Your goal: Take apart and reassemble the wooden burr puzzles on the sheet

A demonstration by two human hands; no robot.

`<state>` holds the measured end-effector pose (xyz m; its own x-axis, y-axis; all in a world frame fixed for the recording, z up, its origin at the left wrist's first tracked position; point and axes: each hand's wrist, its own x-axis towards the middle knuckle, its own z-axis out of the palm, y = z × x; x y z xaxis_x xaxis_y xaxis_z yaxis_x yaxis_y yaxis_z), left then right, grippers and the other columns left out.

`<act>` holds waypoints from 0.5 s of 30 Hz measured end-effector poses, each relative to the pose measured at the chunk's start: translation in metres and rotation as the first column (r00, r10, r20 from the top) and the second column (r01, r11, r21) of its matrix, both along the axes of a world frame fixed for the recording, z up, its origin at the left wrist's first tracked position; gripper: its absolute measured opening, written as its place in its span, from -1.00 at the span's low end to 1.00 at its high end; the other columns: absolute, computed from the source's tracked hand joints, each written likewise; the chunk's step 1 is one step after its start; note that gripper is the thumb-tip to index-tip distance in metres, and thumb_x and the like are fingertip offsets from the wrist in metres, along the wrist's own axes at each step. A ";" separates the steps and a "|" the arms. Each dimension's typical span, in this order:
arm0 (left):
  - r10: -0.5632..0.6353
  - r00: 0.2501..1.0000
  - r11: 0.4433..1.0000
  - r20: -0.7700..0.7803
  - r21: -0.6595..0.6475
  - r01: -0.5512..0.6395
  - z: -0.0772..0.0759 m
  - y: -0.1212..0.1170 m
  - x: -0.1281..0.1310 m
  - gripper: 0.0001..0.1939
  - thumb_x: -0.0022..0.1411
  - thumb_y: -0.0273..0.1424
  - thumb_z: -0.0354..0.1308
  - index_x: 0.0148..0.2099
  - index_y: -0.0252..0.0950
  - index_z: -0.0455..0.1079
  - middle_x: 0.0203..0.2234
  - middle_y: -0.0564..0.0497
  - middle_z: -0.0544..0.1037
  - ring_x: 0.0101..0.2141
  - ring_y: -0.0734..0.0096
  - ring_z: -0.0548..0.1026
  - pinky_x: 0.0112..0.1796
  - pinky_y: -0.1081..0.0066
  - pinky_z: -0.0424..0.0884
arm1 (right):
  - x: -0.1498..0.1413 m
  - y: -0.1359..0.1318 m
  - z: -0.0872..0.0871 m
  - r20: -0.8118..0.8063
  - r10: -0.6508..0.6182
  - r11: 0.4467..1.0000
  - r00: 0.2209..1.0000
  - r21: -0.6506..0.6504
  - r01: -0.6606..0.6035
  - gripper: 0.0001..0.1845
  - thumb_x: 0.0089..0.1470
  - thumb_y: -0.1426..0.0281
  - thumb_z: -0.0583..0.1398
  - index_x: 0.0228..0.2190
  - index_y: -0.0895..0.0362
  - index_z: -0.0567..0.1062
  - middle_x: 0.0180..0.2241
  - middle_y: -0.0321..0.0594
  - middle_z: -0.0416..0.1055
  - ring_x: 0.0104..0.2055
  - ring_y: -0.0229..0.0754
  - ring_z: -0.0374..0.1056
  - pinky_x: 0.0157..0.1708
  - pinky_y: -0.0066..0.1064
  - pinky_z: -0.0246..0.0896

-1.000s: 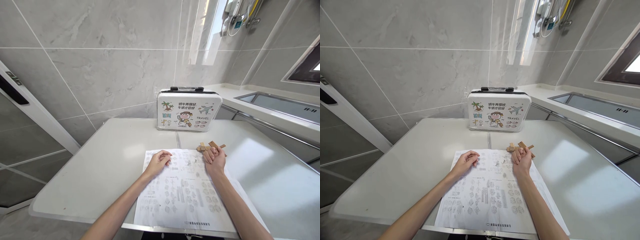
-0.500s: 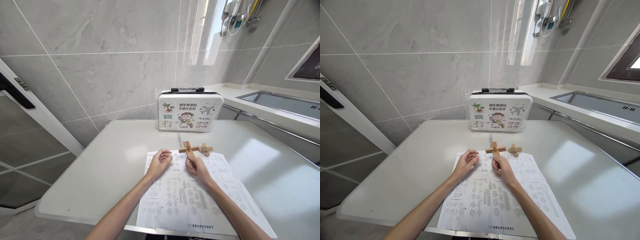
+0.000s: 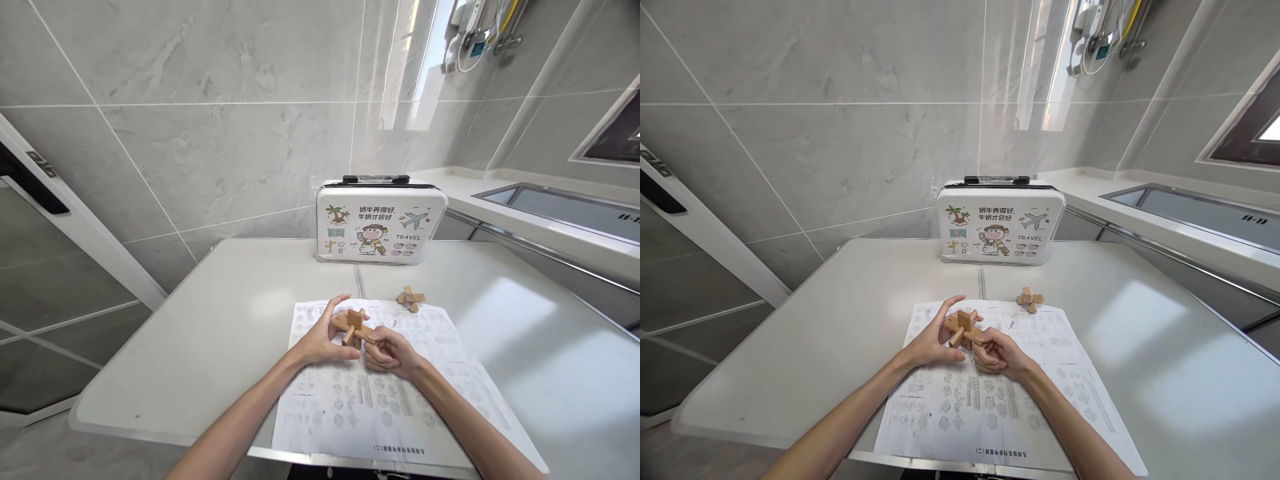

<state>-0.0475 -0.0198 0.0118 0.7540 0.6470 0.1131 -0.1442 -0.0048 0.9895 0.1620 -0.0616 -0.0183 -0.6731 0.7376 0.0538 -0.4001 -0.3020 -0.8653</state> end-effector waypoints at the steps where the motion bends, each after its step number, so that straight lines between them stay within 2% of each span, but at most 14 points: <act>1: 0.015 1.000 1.000 -0.008 0.007 -0.015 0.000 0.000 0.000 0.19 -0.05 -0.24 0.61 0.48 -0.06 -0.01 0.22 -0.28 0.47 0.19 -0.05 0.48 0.24 -0.04 0.27 | 0.000 0.000 0.000 0.002 -0.017 1.000 1.000 0.001 0.017 -0.38 0.25 0.19 0.05 -0.81 0.06 0.18 -0.86 -0.44 -0.14 -0.78 -0.39 -0.22 -0.69 -0.41 -0.30; 5: 0.216 0.973 0.972 -0.081 0.117 -0.206 -0.001 0.002 -0.002 0.09 -0.10 -0.25 0.62 0.41 -0.11 0.18 0.26 -0.26 0.42 0.26 -0.10 0.39 0.28 0.00 0.24 | -0.004 0.001 0.003 0.065 -0.156 0.987 0.986 -0.021 0.158 -0.44 0.36 0.11 0.04 -0.58 0.14 0.41 -0.75 -0.43 0.10 -0.75 -0.39 -0.12 -0.69 -0.45 -0.25; 7: 0.291 0.950 0.947 -0.116 0.176 -0.268 -0.002 0.002 -0.002 0.10 -0.12 -0.24 0.63 0.41 -0.11 0.20 0.28 -0.25 0.40 0.27 -0.10 0.38 0.28 0.00 0.25 | -0.006 0.001 0.006 0.101 -0.200 0.979 0.975 -0.020 0.203 -0.45 0.38 0.03 0.05 -0.49 0.14 0.42 -0.69 -0.42 0.19 -0.75 -0.40 -0.07 -0.70 -0.46 -0.23; 15: 0.394 0.905 0.878 -0.158 0.357 -0.320 0.009 -0.005 0.003 -0.01 -0.18 -0.23 0.64 0.28 -0.16 0.30 0.13 -0.18 0.52 0.07 0.01 0.52 0.15 0.04 0.39 | -0.009 0.002 0.006 0.250 -0.389 0.919 0.887 0.031 0.394 -0.48 0.30 -0.02 0.18 -0.52 0.09 0.32 -0.72 -0.50 0.07 -0.72 -0.40 -0.14 -0.70 -0.47 -0.24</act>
<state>-0.0445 -0.0247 0.0212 0.5074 0.8343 0.2156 0.1477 -0.3307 0.9321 0.1528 -0.0600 -0.0123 -0.3194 0.9430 -0.0932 -0.2642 -0.1830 -0.9469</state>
